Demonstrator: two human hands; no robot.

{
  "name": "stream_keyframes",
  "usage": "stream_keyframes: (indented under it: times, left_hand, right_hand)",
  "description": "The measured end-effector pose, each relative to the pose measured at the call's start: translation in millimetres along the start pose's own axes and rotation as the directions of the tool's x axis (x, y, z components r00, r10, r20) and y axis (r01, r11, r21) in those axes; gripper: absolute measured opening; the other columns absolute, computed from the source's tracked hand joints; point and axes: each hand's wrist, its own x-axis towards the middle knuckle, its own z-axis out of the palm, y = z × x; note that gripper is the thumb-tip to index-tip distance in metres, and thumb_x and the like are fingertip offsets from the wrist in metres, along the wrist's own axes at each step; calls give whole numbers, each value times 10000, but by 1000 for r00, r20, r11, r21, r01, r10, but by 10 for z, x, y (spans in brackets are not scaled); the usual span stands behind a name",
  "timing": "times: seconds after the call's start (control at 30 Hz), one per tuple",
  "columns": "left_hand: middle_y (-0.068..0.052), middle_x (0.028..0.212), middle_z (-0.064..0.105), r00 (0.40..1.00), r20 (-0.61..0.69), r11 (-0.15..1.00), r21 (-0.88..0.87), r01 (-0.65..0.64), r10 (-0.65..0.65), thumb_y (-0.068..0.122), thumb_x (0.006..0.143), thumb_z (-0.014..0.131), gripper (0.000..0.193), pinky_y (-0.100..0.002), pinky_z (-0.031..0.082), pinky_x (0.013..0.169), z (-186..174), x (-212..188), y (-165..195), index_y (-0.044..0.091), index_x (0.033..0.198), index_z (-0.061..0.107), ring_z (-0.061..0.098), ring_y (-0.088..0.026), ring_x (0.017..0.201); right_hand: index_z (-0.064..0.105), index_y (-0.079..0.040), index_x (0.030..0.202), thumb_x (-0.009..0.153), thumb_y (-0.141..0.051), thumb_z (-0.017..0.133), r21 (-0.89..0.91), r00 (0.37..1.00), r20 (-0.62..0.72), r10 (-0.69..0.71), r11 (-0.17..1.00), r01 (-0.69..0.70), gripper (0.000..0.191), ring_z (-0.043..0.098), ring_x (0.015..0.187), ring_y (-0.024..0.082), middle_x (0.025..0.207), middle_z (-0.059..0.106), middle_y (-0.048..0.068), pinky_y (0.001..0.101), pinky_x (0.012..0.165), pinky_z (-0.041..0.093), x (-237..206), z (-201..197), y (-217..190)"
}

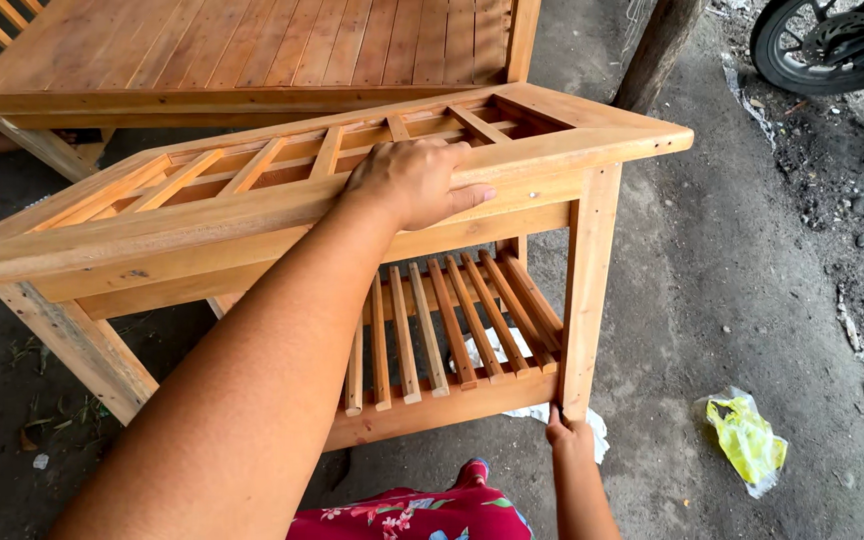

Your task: The person sits on the floor sanding a small wooden table with a sanding block, rubbing the edges, legs and lower shelf, steadying the table with the other hand. A finished wooden bench sits nearby in the workshop area.

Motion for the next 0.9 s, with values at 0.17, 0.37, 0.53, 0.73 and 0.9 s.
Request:
stream_keyframes:
  times: [0.17,0.37,0.53,0.73,0.9]
  left_hand:
    - [-117,1233,665,999,18,999,-34,40,-39,726,890,529,679,-554,434,1040,-19,-11,11,183,1289,615,614,-321,1187]
    - [-115,1250,661,998,42,999,12,37,-37,723,912,519,661,-561,418,1056,-27,-16,-1,179,1270,633,607,-316,1202]
    - [-122,1217,676,1000,19,1000,4,25,-25,720,906,522,663,-548,442,1040,-18,5,-6,183,1280,625,619,-320,1176]
    - [-127,1233,682,1000,11,1000,1,20,-20,734,908,529,663,-535,480,1033,-20,-7,-33,167,1226,662,621,-330,1199]
    - [-131,1265,664,999,-41,1000,-21,-14,13,727,884,547,702,-560,438,1027,-2,-24,-42,168,1300,624,608,-340,1200]
  right_hand:
    - [595,-101,1385,1045,-101,470,-446,942,295,-159,849,283,363,601,1282,240,1365,662,64,413,1105,477,7,-91,6]
    - [505,-51,1418,1060,-69,383,-502,930,364,-55,829,245,379,542,1376,264,1423,623,108,543,1198,301,-101,-212,10]
    - [585,-232,1407,1081,-276,304,-174,995,-97,-24,985,7,432,546,1398,201,1442,618,-16,561,1263,142,-271,118,119]
    - [552,-188,1444,1095,-288,279,-153,999,38,22,988,-16,453,541,1372,245,1456,607,24,520,1258,179,-128,74,90]
    - [483,-98,1443,1052,-214,440,-586,948,299,-114,761,277,410,534,1373,244,1445,603,69,525,1252,254,115,-177,70]
